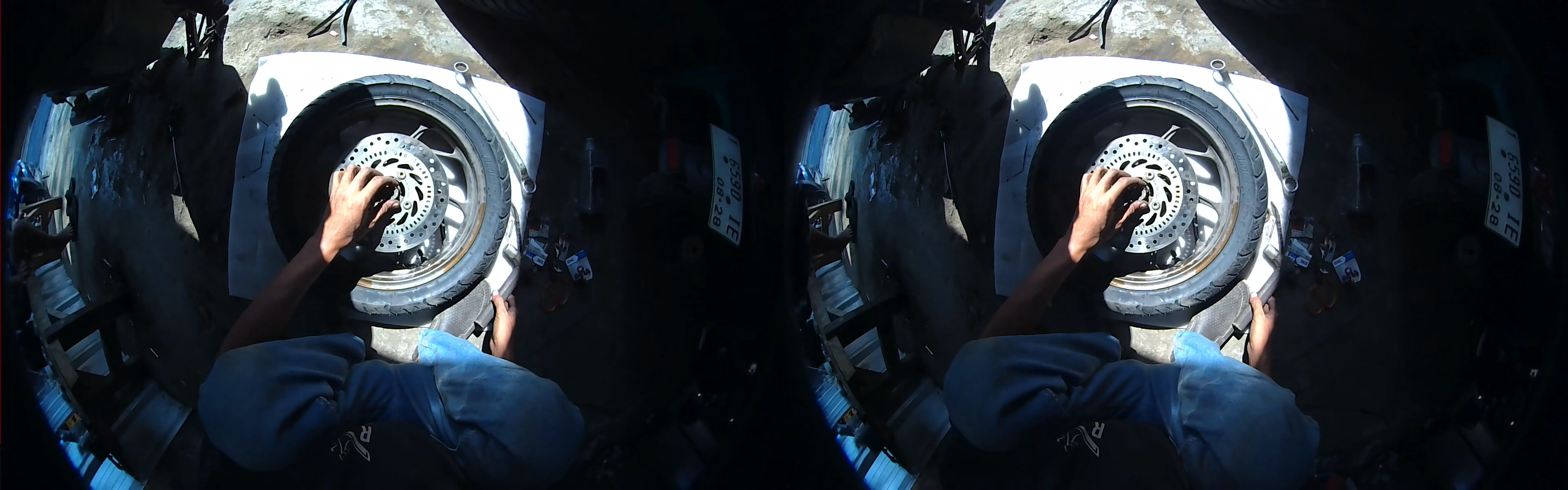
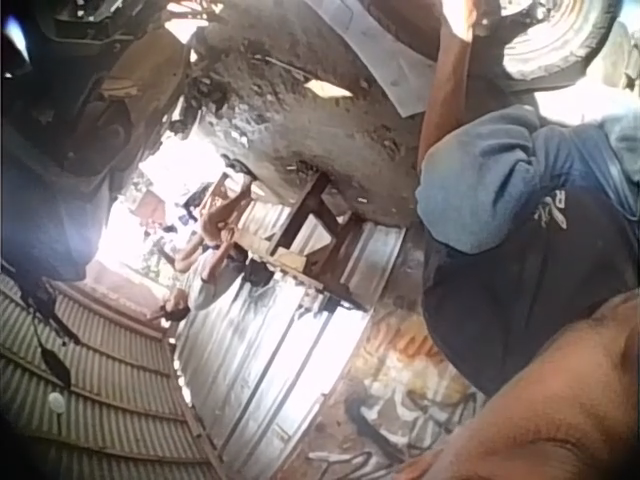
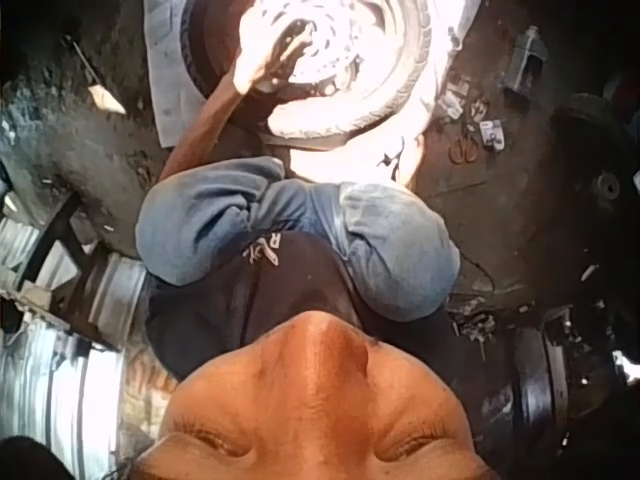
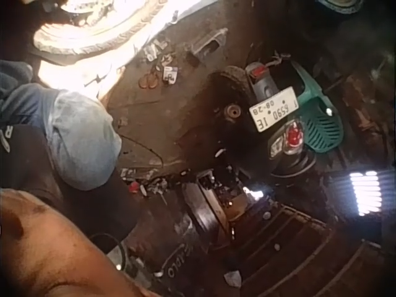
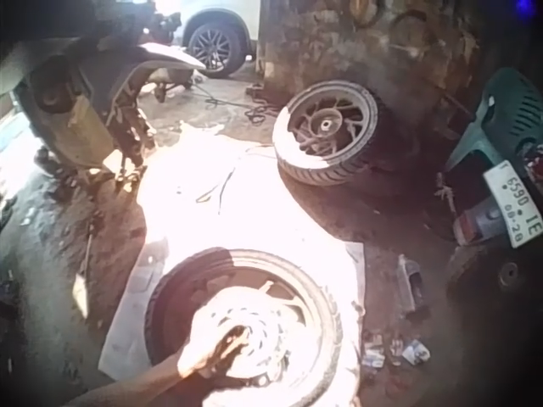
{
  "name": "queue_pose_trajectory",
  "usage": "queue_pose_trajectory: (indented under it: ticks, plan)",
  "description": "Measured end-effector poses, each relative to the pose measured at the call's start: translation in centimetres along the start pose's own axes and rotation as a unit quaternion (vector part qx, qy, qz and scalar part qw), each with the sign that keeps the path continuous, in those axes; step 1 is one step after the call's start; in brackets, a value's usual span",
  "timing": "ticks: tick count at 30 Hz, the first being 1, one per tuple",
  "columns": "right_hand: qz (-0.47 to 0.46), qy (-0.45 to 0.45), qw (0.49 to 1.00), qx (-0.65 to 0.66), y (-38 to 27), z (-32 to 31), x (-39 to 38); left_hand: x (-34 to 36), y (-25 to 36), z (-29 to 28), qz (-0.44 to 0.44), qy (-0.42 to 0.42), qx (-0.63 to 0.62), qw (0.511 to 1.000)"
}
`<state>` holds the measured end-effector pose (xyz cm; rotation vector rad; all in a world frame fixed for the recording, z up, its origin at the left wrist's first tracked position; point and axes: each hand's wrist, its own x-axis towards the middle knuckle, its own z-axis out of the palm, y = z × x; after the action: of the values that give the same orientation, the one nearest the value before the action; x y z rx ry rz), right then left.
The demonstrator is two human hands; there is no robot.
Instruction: The recorder is seen working on a motorcycle wheel, using a hammer and other tools to adjust the brake disc or related components before lifting the wheel toward the motorcycle.
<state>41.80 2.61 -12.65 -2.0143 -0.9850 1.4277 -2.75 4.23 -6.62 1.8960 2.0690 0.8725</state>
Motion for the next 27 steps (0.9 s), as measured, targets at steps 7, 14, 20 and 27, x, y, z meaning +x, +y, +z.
queue_pose_trajectory:
  ticks: [7, 14, 20, 27]
  plan:
    - [0.154, -0.164, 0.930, 0.290, -6.2, 0.5, 1.1, -1.6, -1.9, 0.0, -0.009, 0.059, -0.086, 0.995]
    - [-0.175, -0.196, 0.961, 0.090, -19.5, 4.4, -7.0, -1.1, -1.9, 1.5, 0.011, 0.075, -0.094, 0.993]
    - [-0.393, -0.313, 0.829, -0.244, -26.4, 10.8, -9.3, -1.7, -2.4, 1.8, -0.002, 0.103, -0.074, 0.992]
    - [-0.348, -0.281, 0.831, -0.331, -22.9, 15.3, -7.1, -1.0, -2.2, 3.4, 0.010, 0.137, -0.085, 0.987]
